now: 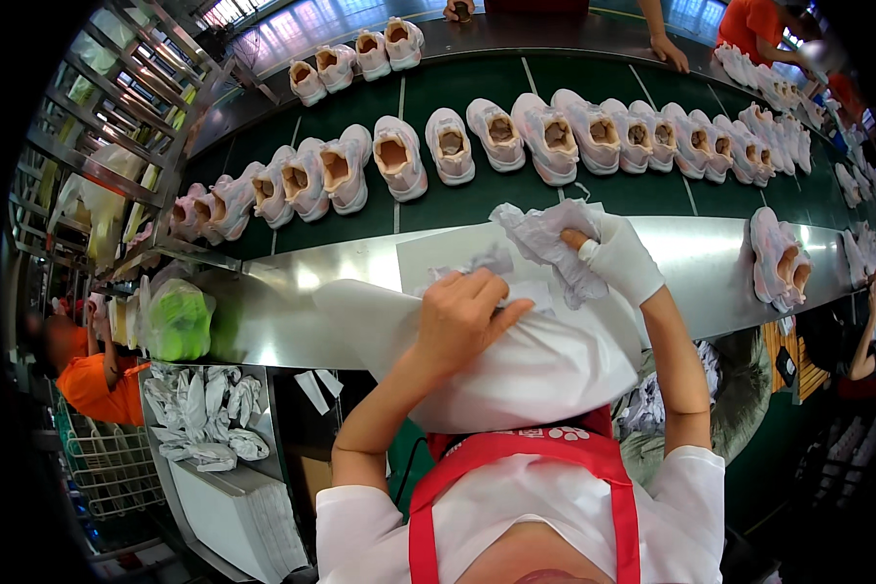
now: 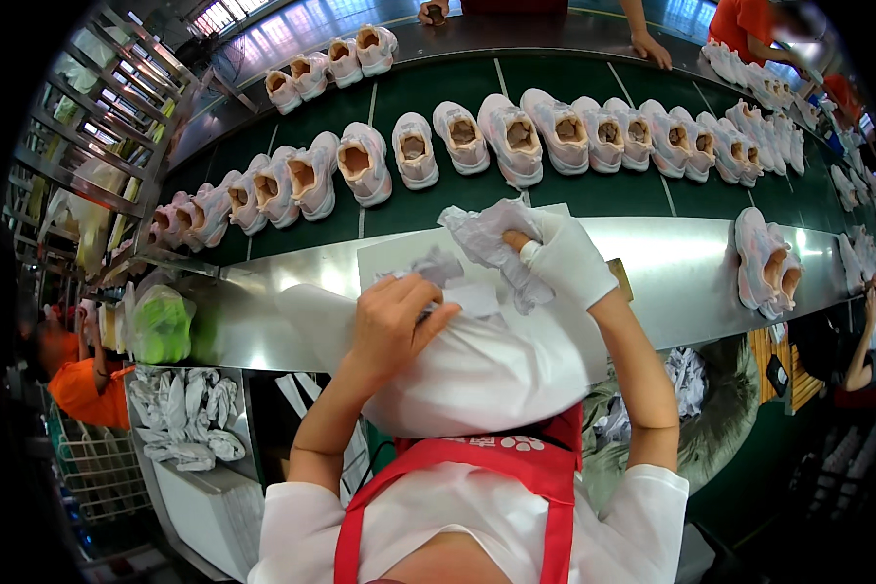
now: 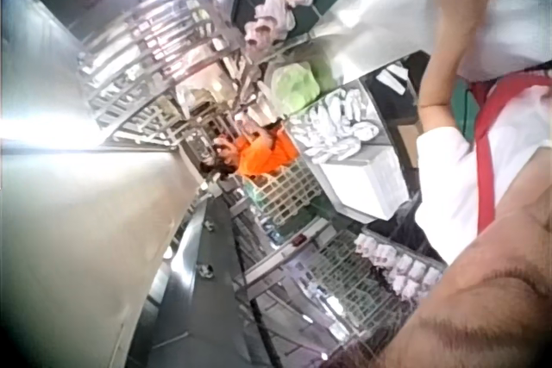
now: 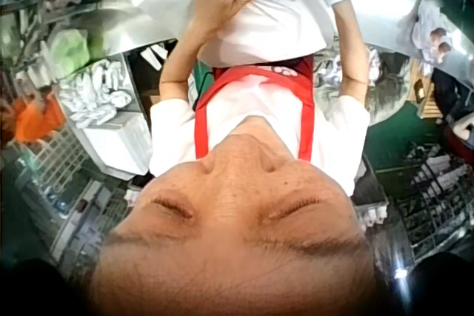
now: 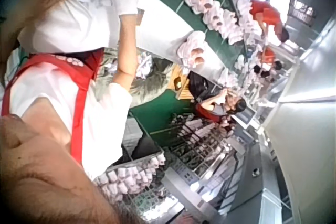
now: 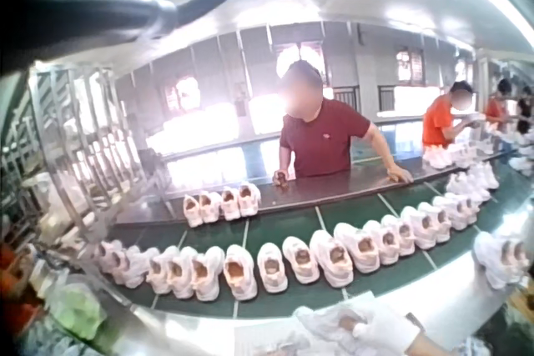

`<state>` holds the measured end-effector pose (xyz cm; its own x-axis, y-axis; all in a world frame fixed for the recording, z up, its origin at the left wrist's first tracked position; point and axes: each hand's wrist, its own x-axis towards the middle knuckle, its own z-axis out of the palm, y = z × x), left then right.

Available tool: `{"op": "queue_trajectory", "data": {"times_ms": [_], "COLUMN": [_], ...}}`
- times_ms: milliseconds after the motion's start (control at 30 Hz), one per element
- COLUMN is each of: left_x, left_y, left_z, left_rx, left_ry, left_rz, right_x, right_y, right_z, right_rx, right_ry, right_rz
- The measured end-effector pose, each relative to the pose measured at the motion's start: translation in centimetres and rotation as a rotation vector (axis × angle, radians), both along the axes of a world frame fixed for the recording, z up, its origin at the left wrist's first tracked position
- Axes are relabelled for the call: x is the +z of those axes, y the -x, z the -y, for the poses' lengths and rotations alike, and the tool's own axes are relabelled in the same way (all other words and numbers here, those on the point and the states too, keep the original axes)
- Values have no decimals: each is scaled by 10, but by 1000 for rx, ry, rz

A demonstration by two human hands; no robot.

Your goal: The person wraps pairs of pink sneakers with white tissue paper on a moving conveyor belt. They pick up the shoes, fold the paper around them, and place the wrapped pairs back onto the belt. The worker also handles loose paper and a small wooden block during the process.

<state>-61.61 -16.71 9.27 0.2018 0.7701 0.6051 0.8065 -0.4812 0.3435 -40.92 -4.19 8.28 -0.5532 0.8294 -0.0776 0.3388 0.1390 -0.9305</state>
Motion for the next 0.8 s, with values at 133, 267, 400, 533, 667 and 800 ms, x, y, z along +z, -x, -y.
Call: {"op": "queue_trajectory", "data": {"times_ms": [133, 267, 400, 533, 667, 800], "left_x": [-7, -13, -17, -4, -7, 3], "left_y": [0, -7, -3, 1, 25, 18], "left_z": [-6, -18, -8, -12, -21, -18], "left_rx": [87, 66, 61, 221, 460, 476], "left_ry": [-43, -192, 23, -9, -116, -99], "left_rz": [28, 124, 148, 183, -44, 62], "right_x": [32, 9, 22, 35, 75, 54], "right_y": [22, 31, 33, 15, 11, 34], "right_z": [31, 46, 28, 16, 52, 120], "right_rx": [-5, 364, 562, 459, -233, -107], "right_ry": [-381, -249, -35, 8, -538, -889], "right_rz": [-177, -58, 95, 38, -121, 100]}}
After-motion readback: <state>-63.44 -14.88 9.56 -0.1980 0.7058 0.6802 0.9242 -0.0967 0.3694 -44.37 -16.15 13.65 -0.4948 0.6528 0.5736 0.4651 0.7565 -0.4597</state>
